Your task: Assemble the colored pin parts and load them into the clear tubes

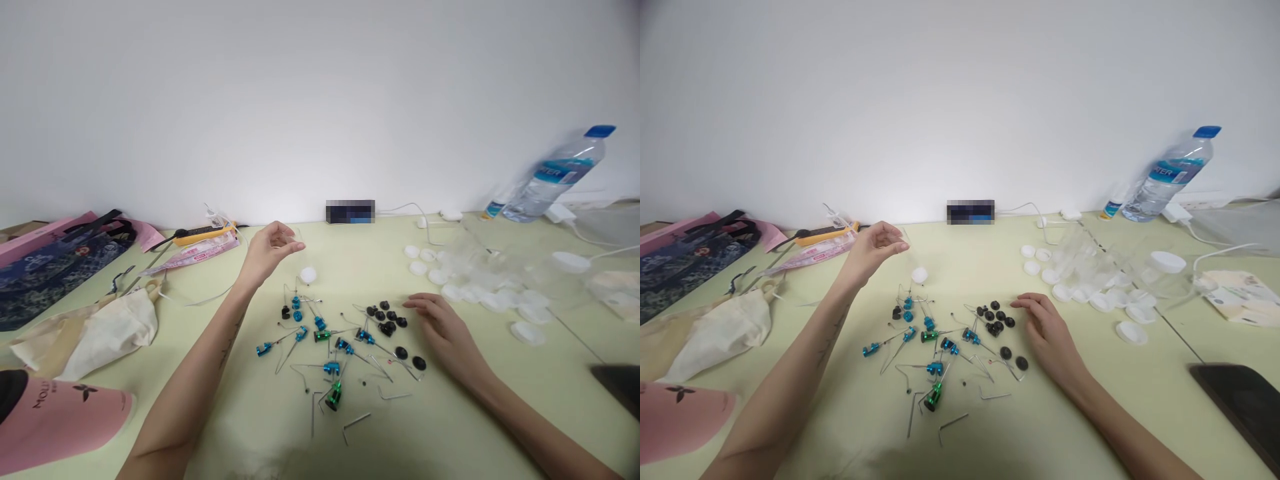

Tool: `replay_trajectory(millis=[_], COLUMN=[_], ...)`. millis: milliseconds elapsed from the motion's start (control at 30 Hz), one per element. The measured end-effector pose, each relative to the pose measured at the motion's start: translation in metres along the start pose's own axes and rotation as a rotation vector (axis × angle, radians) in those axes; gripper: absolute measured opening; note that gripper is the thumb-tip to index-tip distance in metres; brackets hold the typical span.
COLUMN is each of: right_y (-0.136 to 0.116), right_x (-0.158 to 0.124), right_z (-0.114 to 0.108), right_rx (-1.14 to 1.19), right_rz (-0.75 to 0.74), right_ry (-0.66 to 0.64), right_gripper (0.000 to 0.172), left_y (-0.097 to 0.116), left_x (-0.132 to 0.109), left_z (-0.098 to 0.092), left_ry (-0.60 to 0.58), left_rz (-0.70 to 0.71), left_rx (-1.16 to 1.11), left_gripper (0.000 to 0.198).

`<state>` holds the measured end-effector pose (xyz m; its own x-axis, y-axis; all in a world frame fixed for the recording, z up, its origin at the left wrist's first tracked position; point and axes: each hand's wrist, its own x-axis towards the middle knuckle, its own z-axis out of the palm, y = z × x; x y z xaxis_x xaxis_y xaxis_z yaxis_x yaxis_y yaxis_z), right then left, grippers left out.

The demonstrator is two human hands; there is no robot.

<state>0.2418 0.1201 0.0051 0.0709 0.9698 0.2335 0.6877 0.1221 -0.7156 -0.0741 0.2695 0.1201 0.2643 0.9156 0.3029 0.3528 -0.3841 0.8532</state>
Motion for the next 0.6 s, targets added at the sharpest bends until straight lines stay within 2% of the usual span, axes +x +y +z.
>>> replay_trajectory(millis=[133,300,400,467,533,600], right_y=[0.000,-0.007,-0.018,-0.025,-0.027,-0.024], right_x=[0.001,-0.001,-0.003,-0.003,-0.001,0.001], right_z=[0.000,-0.002,-0.010,-0.019,-0.029,-0.040], right_rx=[-0.006,-0.206,-0.455,-0.554,-0.597,-0.653], right_rz=[-0.004,-0.010,-0.013,-0.007,0.037,0.137], right_ry=[0.010,0.052,0.126,0.205,0.275,0.265], right_gripper=[0.031,0.031,0.030,0.029,0.027,0.025], left_y=[-0.002,0.000,0.007,0.014,0.022,0.031], left_x=[-0.002,0.001,0.013,0.024,0.035,0.043], left_z=[0.012,0.041,0.074,0.100,0.126,0.148], left_ry=[-0.056,-0.260,-0.384,-0.431,-0.416,-0.384], left_rz=[-0.015,-0.045,-0.008,0.071,0.111,0.130], left_rx=[0.022,-0.006,-0.004,0.032,0.099,0.158], left_gripper=[0.034,0.030,0.029,0.027,0.026,0.028])
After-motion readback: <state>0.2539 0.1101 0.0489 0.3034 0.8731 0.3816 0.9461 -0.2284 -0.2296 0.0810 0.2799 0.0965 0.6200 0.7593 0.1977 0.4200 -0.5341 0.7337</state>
